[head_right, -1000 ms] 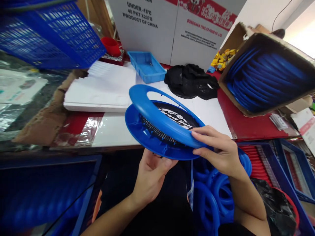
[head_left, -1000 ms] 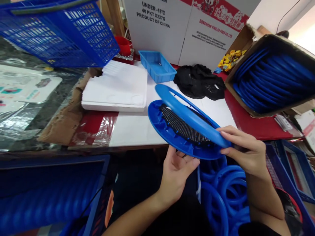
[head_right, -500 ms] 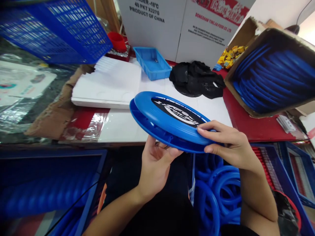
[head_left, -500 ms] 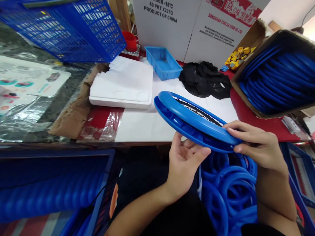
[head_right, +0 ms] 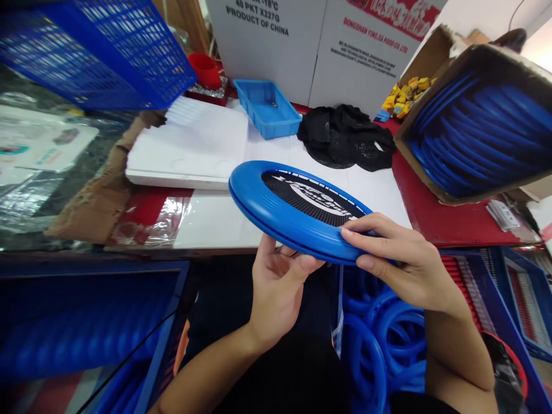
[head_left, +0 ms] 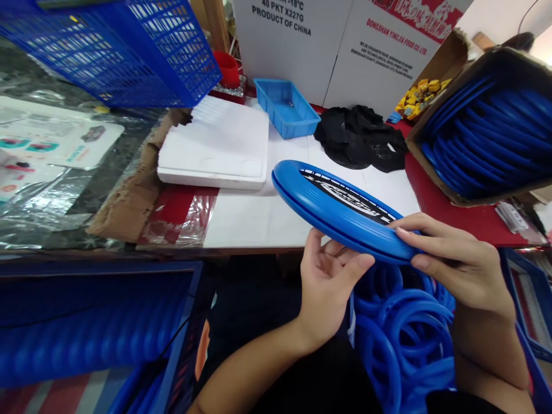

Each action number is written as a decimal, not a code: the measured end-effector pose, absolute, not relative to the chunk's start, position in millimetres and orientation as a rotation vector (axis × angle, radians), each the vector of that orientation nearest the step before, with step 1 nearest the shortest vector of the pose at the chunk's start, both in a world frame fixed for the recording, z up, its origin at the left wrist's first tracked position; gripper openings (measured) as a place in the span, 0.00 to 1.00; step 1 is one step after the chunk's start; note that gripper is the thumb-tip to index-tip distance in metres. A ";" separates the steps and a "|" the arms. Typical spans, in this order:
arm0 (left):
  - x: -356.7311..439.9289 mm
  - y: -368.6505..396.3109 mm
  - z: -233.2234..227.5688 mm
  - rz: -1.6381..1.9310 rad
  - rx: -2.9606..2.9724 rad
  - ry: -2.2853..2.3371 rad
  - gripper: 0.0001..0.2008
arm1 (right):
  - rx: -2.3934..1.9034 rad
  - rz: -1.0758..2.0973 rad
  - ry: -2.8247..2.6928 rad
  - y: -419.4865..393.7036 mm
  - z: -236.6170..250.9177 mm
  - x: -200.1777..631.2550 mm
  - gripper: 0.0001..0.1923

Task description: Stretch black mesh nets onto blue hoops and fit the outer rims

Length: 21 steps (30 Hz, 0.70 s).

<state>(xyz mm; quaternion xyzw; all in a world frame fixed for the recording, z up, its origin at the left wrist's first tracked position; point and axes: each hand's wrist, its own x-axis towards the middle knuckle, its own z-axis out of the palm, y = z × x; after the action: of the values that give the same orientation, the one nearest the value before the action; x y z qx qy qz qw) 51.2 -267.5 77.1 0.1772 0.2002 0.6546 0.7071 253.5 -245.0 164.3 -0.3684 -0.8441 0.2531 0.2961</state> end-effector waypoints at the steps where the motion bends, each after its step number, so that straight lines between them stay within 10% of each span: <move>1: 51.3 -267.6 76.9 1.454 0.395 0.448 0.28 | -0.980 0.662 -2.250 -245.7 164.2 253.4 0.29; 21: 55.3 -271.9 63.9 1.451 0.440 0.420 0.28 | -1.014 0.585 -2.297 -257.1 159.8 258.2 0.29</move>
<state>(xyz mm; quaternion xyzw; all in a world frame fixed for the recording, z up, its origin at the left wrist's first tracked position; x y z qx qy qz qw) 55.3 -271.9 63.9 0.1981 0.1890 0.6531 0.7061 258.2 -257.1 159.8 -0.3779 -0.8557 0.2179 0.2782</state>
